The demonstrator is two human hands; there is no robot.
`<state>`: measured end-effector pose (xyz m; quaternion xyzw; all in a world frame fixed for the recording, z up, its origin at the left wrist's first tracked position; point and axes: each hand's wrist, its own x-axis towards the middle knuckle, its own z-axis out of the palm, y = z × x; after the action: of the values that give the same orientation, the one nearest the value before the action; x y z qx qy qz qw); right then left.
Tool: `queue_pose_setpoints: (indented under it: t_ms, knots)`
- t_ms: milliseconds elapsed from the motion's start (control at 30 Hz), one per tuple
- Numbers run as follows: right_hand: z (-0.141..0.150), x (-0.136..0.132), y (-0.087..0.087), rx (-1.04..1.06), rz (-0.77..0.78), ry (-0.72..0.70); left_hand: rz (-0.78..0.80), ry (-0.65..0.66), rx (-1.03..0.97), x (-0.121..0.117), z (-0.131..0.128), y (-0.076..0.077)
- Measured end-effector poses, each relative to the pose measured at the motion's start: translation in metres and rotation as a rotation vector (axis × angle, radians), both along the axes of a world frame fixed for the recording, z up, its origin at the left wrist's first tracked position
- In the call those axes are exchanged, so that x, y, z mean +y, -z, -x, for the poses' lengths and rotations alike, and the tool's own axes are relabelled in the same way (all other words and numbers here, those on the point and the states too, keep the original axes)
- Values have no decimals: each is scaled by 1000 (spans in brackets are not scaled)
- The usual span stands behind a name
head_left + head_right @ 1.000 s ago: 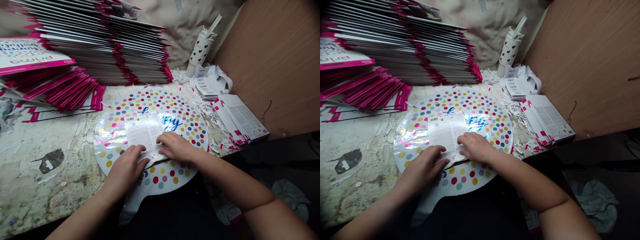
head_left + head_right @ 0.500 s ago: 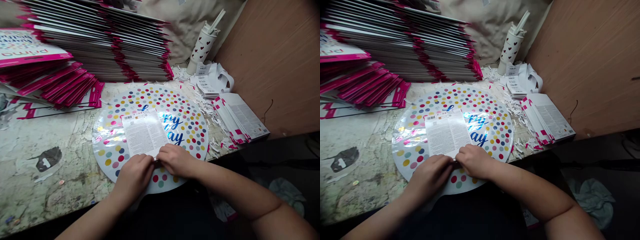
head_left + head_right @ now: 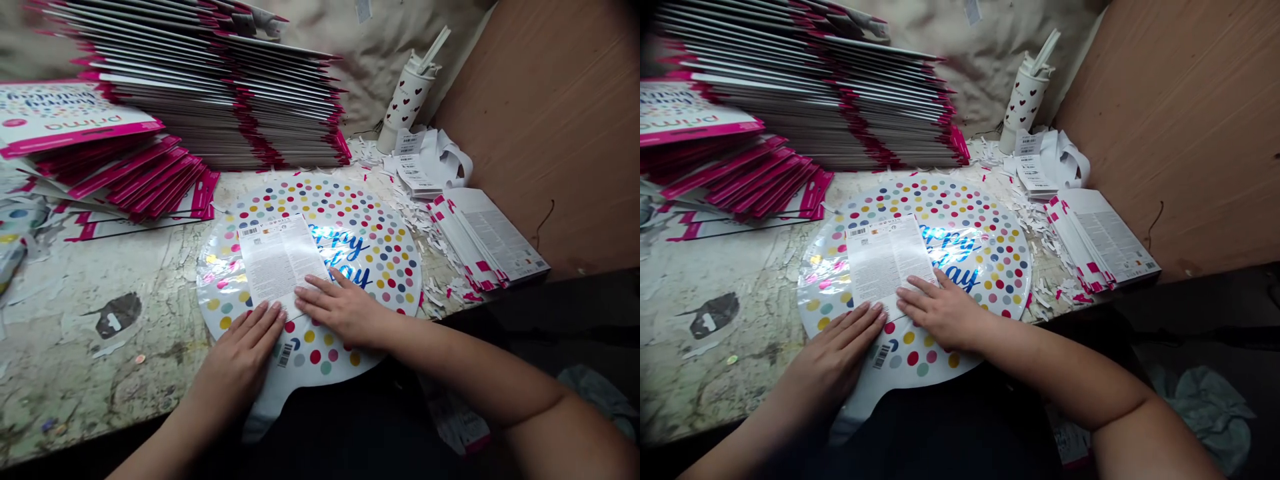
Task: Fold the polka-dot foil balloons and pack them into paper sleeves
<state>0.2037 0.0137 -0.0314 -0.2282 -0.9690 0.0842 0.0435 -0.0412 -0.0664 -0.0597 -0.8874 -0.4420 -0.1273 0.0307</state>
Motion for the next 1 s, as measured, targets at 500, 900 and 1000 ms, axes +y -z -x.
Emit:
queue_pose_setpoints:
  t_ms: [500,900,1000]
  knots:
    - [18,6,-21,-200,-117,105,761,-280,-733,-3,-24,-50]
    - [37,-18,-38,306,-527,88,1108,-741,-1890,36,-54,-59]
    - [39,-20,-33,298,-503,76,1099,-733,-2006,39,-57,-58]
